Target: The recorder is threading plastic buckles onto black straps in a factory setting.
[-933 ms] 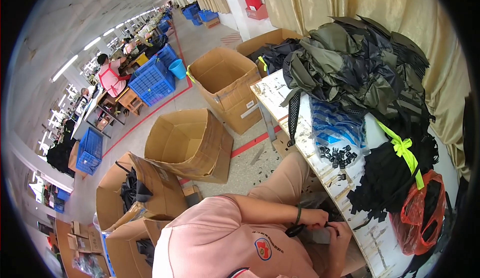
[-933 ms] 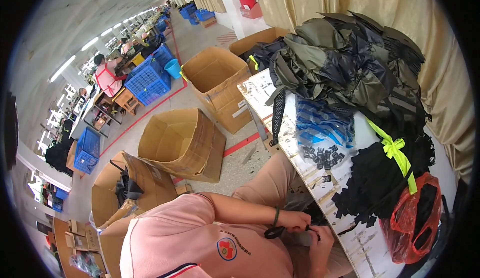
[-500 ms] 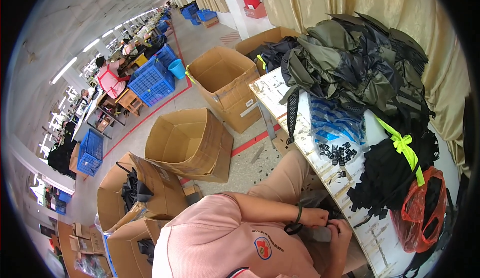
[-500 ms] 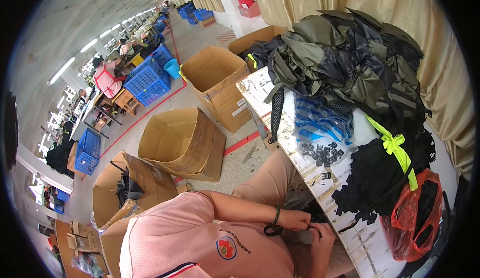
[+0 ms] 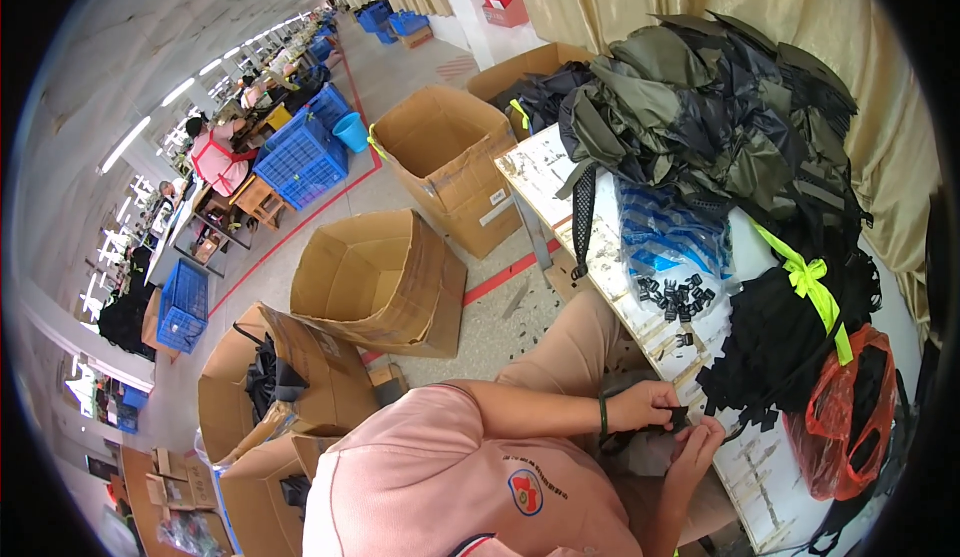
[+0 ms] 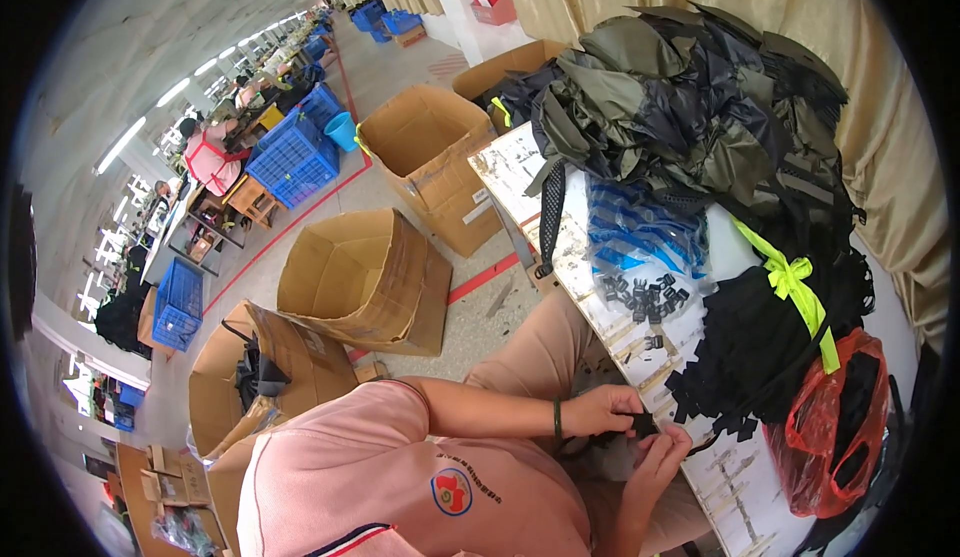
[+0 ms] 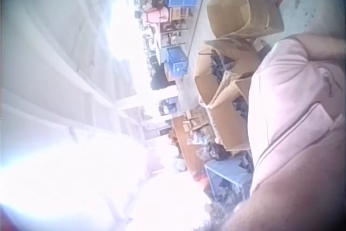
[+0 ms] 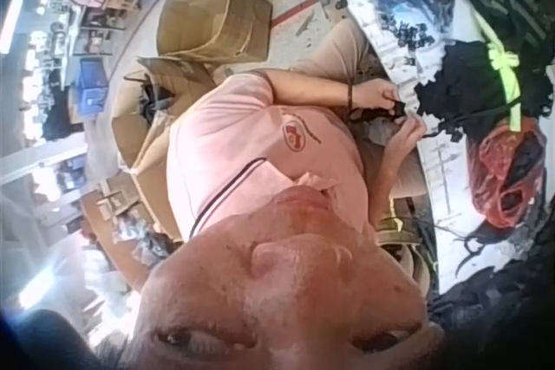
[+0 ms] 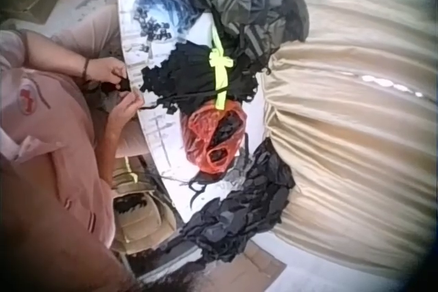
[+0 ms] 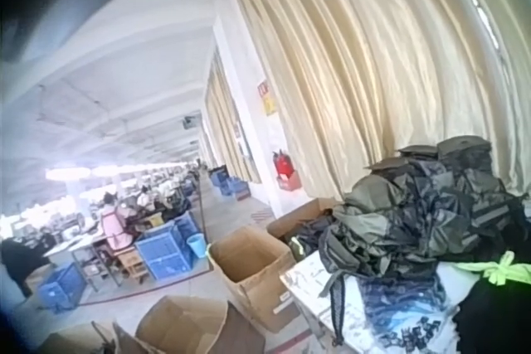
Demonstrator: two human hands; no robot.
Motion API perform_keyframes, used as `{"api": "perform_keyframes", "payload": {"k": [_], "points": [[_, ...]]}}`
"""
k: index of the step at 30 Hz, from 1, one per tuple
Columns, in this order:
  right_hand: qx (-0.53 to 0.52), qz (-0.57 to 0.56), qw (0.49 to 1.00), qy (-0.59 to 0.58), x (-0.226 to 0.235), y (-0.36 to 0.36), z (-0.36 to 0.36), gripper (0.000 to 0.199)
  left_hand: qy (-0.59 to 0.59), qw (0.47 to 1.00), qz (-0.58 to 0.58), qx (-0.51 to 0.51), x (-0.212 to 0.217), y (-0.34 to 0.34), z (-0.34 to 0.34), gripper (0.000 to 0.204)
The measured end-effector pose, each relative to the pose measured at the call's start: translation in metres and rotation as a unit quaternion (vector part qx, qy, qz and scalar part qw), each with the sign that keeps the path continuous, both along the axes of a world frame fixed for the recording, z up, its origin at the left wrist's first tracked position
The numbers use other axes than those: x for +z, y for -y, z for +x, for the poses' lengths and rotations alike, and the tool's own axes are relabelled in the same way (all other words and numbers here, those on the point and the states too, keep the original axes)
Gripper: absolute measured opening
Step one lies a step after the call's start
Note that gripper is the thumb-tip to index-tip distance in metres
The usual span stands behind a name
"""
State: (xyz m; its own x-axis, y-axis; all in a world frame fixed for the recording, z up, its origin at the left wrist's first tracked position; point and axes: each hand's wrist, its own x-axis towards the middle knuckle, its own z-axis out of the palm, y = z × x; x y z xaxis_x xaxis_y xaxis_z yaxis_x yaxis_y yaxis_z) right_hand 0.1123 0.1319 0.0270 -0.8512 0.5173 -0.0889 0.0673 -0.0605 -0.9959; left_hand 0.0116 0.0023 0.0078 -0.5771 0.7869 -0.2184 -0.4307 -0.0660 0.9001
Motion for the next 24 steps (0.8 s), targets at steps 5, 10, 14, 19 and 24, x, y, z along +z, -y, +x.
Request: {"api": "perform_keyframes", "payload": {"k": [5,10,14,19,24], "points": [[0.044,-0.159,0.986,-0.008,0.017,0.015,0.004,0.016,-0.044,0.999,-0.004,0.022,0.004,0.0,-0.009,0.016],[0.048,-0.164,0.985,0.001,0.025,0.024,-0.01,0.008,-0.023,0.994,-0.005,0.104,0.028,0.001,-0.006,0.016],[0.04,-0.163,0.986,-0.006,0.027,0.02,-0.009,0.01,-0.016,0.997,-0.019,0.07,0.036,-0.002,-0.006,0.015],[0.032,-0.194,0.98,-0.009,0.02,0.019,-0.001,0.016,-0.054,0.993,-0.036,0.096,0.038,-0.006,0.003,0.015],[0.044,-0.261,0.964,0.003,0.026,0.021,0.004,0.019,-0.124,0.985,-0.012,0.123,0.034,-0.008,0.01,0.015]]}}
